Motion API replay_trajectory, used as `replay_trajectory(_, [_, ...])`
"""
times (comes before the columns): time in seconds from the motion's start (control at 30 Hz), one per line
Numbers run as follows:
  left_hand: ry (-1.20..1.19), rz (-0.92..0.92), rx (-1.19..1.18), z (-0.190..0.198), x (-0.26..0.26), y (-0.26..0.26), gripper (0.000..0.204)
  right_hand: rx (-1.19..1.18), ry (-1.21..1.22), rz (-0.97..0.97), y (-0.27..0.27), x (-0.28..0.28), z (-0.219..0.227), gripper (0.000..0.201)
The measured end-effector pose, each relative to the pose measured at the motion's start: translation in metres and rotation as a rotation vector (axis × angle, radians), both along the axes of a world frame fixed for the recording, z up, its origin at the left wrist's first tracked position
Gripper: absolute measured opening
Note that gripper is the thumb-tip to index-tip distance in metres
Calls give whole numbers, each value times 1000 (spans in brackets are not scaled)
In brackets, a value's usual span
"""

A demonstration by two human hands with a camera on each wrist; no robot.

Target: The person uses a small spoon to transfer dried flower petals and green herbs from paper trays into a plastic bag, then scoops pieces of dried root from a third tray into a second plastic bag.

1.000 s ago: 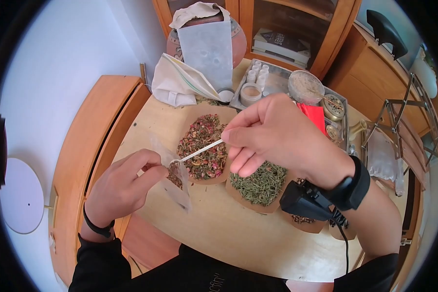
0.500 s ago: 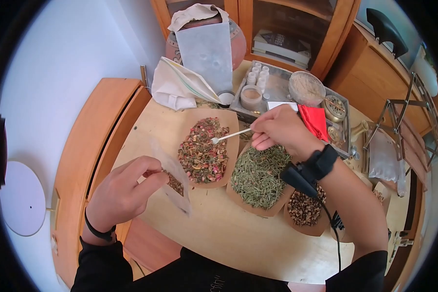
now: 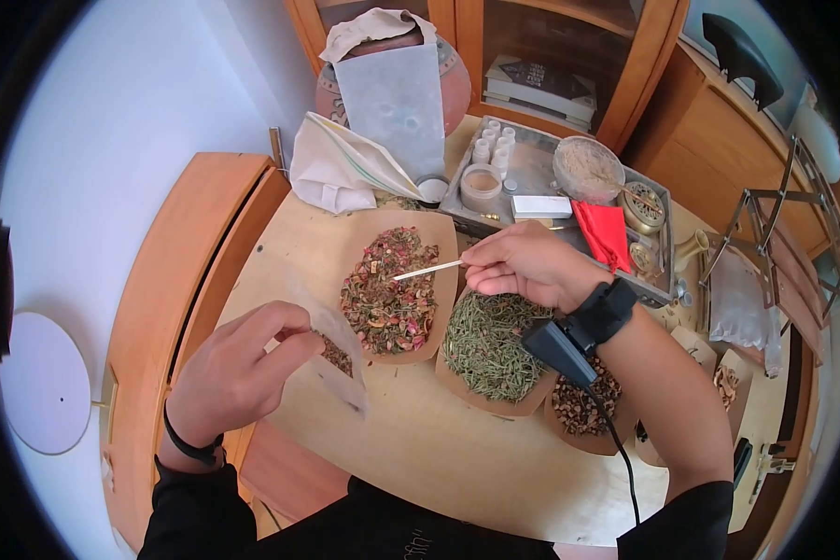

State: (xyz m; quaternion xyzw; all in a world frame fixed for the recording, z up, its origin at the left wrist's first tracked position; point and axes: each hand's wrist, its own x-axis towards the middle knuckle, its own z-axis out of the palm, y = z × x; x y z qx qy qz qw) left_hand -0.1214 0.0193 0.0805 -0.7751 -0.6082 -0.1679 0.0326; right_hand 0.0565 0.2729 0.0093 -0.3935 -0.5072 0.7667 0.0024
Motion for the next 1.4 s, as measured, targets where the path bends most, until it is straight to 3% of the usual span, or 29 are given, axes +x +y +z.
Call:
replay_trajectory(0.33, [14, -33, 50, -3, -1, 0, 14, 117, 78, 78, -28, 9, 90, 18])
replay_trajectory(0.5, [20, -28, 40, -2, -1, -2, 13, 387, 12, 219, -63, 0, 114, 17])
replay_trajectory(0.6, [2, -19, 59, -3, -2, -4, 11, 442, 54, 142, -62, 3, 120, 17])
replay_trajectory(0.7, [-5, -24, 41, -2, -2, -6, 9, 557, 39, 58, -39, 5, 99, 17])
replay_trajectory(0.93, [-38, -20, 25, -4, -5, -6, 12, 554, -125, 91, -9, -1, 39, 15])
replay_trajectory(1.1, [-30, -39, 25, -2, -5, -6, 14, 181, -77, 69, -13, -9, 11, 15])
replay_trajectory(1.4, [0, -48, 27, 2, -2, -12, 19, 18, -45, 42, -7, 2, -1, 14])
